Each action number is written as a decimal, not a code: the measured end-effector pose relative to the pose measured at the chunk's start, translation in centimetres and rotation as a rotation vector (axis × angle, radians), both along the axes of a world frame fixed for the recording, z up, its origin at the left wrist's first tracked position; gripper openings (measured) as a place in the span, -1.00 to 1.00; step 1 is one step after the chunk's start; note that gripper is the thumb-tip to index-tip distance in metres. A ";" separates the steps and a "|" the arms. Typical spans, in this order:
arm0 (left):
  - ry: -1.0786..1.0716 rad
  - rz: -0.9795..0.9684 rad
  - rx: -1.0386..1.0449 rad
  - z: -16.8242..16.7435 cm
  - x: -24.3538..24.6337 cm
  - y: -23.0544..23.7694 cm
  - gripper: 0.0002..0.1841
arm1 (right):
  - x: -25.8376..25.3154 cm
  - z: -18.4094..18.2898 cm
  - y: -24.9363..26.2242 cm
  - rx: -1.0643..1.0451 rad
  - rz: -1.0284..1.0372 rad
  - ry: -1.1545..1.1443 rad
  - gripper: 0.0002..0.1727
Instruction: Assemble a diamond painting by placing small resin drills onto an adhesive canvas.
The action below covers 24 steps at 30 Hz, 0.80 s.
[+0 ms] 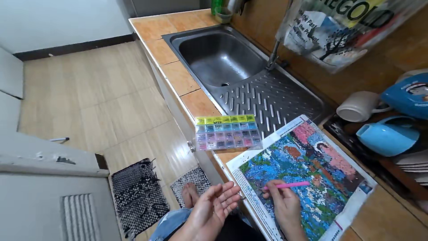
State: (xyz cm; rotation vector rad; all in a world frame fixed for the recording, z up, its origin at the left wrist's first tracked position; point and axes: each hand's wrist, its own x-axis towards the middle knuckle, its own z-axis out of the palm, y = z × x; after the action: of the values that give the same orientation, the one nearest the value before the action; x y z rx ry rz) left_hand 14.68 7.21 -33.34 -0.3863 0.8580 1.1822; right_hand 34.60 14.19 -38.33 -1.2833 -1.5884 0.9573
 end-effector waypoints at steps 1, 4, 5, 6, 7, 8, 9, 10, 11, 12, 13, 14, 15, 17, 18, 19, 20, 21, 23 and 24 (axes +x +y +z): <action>-0.001 0.002 -0.002 0.0 0.0 0.0 -0.55 | 0.0 0.0 0.0 0.005 0.002 0.000 -0.84; -0.006 0.008 -0.007 0.0 0.0 0.0 -0.56 | 0.0 -0.2 0.0 0.018 0.006 -0.010 -0.83; -0.007 0.007 -0.008 0.0 0.0 0.0 -0.56 | 0.0 -0.2 0.0 0.018 0.005 -0.015 -0.83; -0.009 0.007 -0.009 0.0 0.0 0.0 -0.56 | 0.0 -0.2 0.0 0.020 0.003 -0.022 -0.82; -0.009 0.008 -0.009 0.0 -0.1 0.0 -0.57 | 0.0 -0.2 0.0 0.024 0.001 -0.030 -0.82; -0.009 0.008 -0.009 0.0 0.0 0.0 -0.57 | 0.0 -0.2 0.0 0.031 0.001 -0.041 -0.81; -0.008 0.008 -0.009 0.1 0.0 0.1 -0.56 | -0.1 -0.3 -0.1 0.044 0.004 -0.053 -0.80; -0.007 0.007 -0.004 0.1 0.0 0.1 -0.56 | -0.1 -0.3 -0.1 0.066 0.013 -0.069 -0.79; -0.008 0.005 0.004 0.1 0.0 0.1 -0.55 | -0.1 -0.5 -0.1 0.105 0.025 -0.096 -0.78; -0.012 0.004 0.012 0.2 0.0 0.1 -0.54 | 0.0 -0.7 -0.2 0.162 0.046 -0.134 -0.77; -0.018 0.002 0.025 0.2 0.0 0.1 -0.53 | 0.0 -0.9 -0.2 0.235 0.068 -0.176 -0.75; -0.027 0.000 0.046 0.2 0.0 0.1 -0.51 | 0.0 -1.1 -0.1 0.317 0.086 -0.226 -0.74; -0.040 0.000 0.073 0.1 0.0 0.0 -0.49 | 0.0 -1.2 -0.1 0.388 0.106 -0.271 -0.72; -0.079 0.012 0.127 0.1 0.0 0.0 -0.44 | 0.0 -1.1 -0.1 0.444 0.137 -0.329 -0.71; -0.102 0.021 0.153 0.0 0.0 0.0 -0.41 | 0.1 -1.0 -0.1 0.425 0.137 -0.326 -0.71; -0.123 0.029 0.178 -0.1 -0.1 -0.1 -0.39 | 0.1 -0.8 -0.1 0.371 0.127 -0.290 -0.74; -0.140 0.034 0.205 -0.1 -0.1 -0.1 -0.37 | 0.1 -0.3 -0.1 0.295 0.112 -0.219 -0.76; -0.151 0.037 0.236 -0.2 -0.2 -0.2 -0.35 | 0.2 0.7 0.0 0.221 0.104 -0.125 -0.78; -0.155 0.034 0.285 -0.2 -0.4 -0.4 -0.32 | 0.6 4.0 0.5 0.155 0.143 0.063 -0.78; -0.156 0.030 0.301 -0.1 -0.4 -0.4 -0.32 | 1.0 6.4 0.9 0.177 0.194 0.135 -0.75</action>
State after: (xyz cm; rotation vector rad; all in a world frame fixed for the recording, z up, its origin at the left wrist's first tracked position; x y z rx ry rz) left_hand 14.26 6.78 -33.44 -0.2414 0.5309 1.2689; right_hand 35.59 15.09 -31.97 -0.9373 -1.6727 0.9762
